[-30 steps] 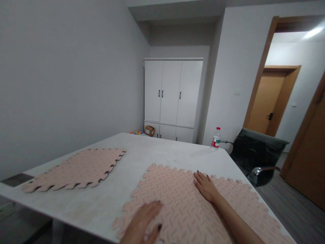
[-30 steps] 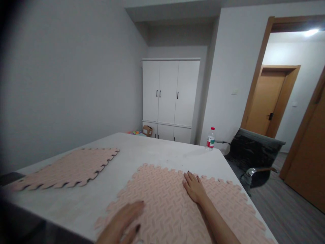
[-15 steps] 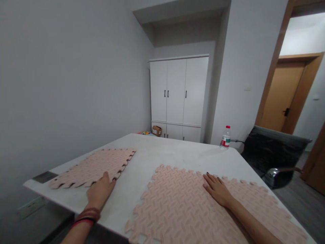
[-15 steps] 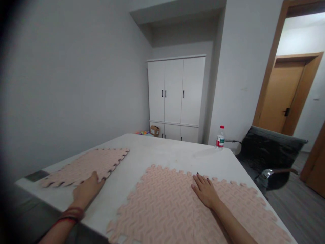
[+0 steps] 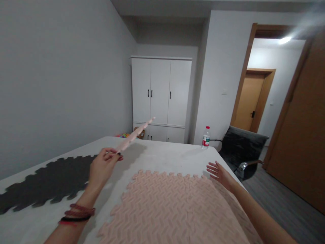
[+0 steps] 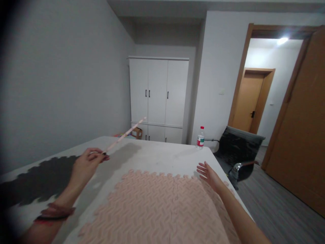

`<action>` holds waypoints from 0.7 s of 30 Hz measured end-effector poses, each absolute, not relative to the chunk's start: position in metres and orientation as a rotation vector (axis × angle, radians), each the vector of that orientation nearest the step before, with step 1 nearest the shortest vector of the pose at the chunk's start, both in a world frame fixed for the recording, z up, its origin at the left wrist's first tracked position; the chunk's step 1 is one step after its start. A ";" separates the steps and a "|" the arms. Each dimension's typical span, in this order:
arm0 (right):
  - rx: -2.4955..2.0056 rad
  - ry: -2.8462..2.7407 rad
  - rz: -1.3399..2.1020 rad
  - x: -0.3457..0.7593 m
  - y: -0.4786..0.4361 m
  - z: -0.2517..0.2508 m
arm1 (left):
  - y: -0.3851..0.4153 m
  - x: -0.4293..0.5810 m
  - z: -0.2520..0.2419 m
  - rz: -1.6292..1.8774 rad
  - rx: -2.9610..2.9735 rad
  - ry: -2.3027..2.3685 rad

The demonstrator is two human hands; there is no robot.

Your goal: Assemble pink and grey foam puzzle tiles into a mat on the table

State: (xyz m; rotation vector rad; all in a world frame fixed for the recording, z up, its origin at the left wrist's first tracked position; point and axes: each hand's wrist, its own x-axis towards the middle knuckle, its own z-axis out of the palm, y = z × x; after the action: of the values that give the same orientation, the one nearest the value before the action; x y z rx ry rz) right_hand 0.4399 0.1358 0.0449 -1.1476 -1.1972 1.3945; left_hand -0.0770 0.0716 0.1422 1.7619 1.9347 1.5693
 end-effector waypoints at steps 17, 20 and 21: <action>-1.661 -1.105 0.835 0.562 0.169 0.014 | 0.166 0.204 0.040 0.643 2.424 1.537; -1.721 -1.286 0.652 0.561 0.180 0.005 | 0.175 0.209 0.032 0.582 2.493 1.558; -1.740 -1.346 0.593 0.560 0.183 0.001 | 0.177 0.210 0.030 0.571 2.515 1.570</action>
State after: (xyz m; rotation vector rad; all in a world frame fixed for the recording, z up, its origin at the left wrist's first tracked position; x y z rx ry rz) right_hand 0.5602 0.1829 0.0010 -1.7398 -1.3457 0.5927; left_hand 0.2103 0.1766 0.0304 2.5155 1.5700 0.5706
